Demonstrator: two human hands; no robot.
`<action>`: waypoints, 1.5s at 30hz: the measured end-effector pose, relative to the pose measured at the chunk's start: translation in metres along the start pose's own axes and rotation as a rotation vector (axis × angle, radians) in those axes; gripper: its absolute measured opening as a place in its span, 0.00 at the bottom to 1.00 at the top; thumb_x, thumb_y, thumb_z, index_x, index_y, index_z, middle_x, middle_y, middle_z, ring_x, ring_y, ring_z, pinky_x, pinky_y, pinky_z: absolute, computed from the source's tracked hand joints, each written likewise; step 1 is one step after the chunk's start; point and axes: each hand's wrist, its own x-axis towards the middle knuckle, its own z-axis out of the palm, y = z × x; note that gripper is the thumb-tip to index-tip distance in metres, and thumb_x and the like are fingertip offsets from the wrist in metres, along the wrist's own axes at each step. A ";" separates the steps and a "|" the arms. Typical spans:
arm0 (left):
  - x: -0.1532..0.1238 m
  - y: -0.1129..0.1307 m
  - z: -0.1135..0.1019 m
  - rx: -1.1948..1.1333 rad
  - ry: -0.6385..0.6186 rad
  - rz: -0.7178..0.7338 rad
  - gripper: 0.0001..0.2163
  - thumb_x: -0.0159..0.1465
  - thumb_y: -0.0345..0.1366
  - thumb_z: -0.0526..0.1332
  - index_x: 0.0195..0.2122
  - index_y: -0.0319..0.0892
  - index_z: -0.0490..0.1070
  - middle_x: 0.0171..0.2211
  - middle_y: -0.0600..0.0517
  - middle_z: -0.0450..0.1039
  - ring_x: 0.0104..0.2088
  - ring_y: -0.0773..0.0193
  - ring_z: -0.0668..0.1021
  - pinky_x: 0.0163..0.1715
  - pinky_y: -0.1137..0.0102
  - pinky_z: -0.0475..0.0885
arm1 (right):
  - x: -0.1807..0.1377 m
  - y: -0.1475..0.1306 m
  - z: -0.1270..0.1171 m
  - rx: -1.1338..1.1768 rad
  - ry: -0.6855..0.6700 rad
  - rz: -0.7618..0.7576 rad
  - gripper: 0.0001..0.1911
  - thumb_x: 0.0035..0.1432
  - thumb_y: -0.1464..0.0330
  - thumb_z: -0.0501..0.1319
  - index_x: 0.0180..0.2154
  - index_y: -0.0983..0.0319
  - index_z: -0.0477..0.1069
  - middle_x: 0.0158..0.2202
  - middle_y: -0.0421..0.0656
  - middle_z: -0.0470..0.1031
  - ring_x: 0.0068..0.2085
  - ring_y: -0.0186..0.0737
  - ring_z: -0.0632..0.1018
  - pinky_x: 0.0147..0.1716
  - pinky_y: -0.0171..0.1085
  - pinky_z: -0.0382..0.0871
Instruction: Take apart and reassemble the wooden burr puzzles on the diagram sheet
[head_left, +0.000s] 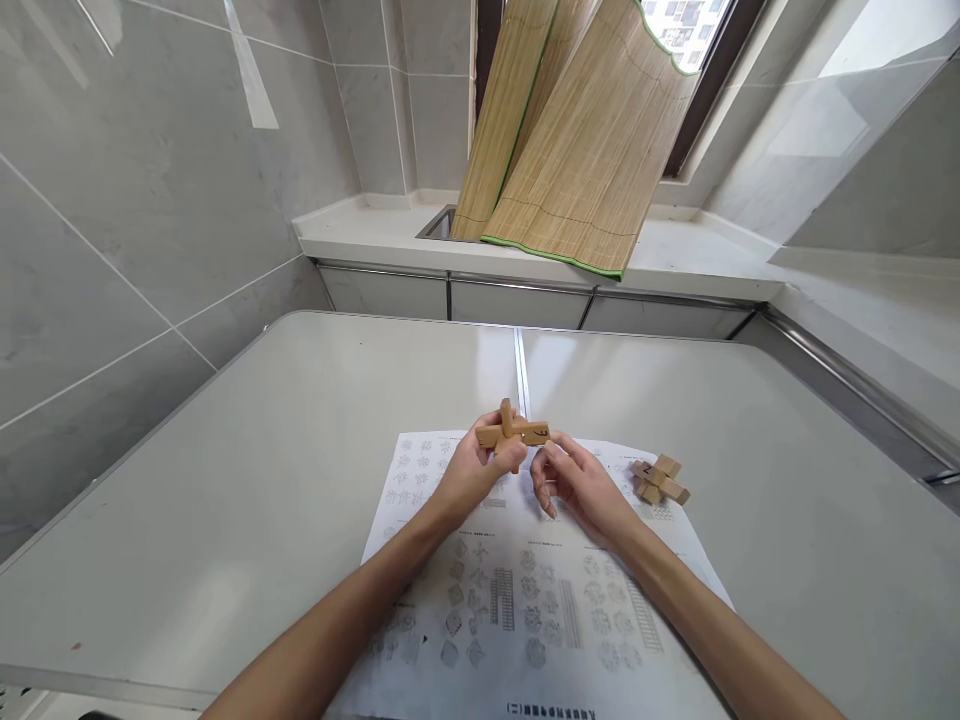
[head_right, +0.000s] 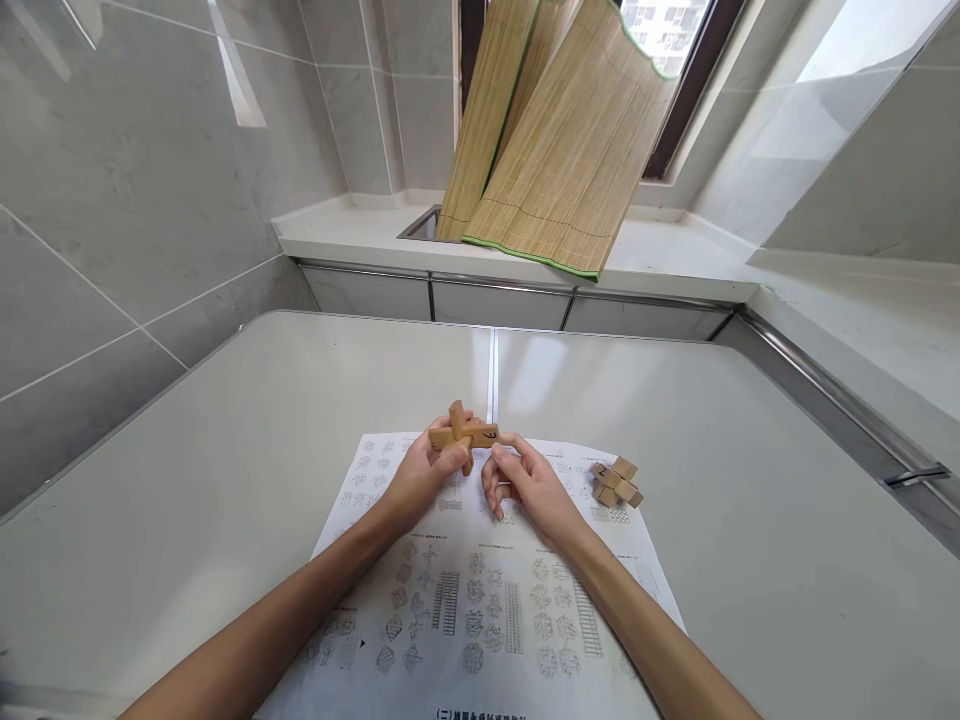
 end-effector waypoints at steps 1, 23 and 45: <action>-0.001 0.000 0.001 0.022 -0.009 -0.001 0.30 0.63 0.50 0.70 0.62 0.43 0.68 0.59 0.41 0.76 0.52 0.50 0.80 0.56 0.55 0.71 | -0.001 -0.001 0.000 -0.028 0.013 -0.022 0.19 0.68 0.50 0.64 0.46 0.59 0.70 0.28 0.36 0.73 0.23 0.34 0.72 0.22 0.34 0.67; -0.007 0.002 0.004 0.168 -0.121 0.033 0.39 0.54 0.44 0.78 0.66 0.49 0.67 0.57 0.45 0.75 0.52 0.50 0.81 0.54 0.59 0.76 | -0.010 0.006 -0.003 -0.672 -0.160 -0.147 0.19 0.75 0.62 0.52 0.29 0.58 0.66 0.24 0.39 0.75 0.27 0.37 0.74 0.30 0.35 0.66; -0.017 0.004 0.017 0.250 -0.055 0.079 0.39 0.63 0.42 0.72 0.71 0.53 0.55 0.65 0.41 0.66 0.57 0.47 0.79 0.55 0.53 0.79 | -0.010 0.007 -0.005 -0.415 -0.055 -0.087 0.13 0.71 0.55 0.55 0.47 0.58 0.67 0.28 0.38 0.74 0.26 0.38 0.72 0.32 0.40 0.69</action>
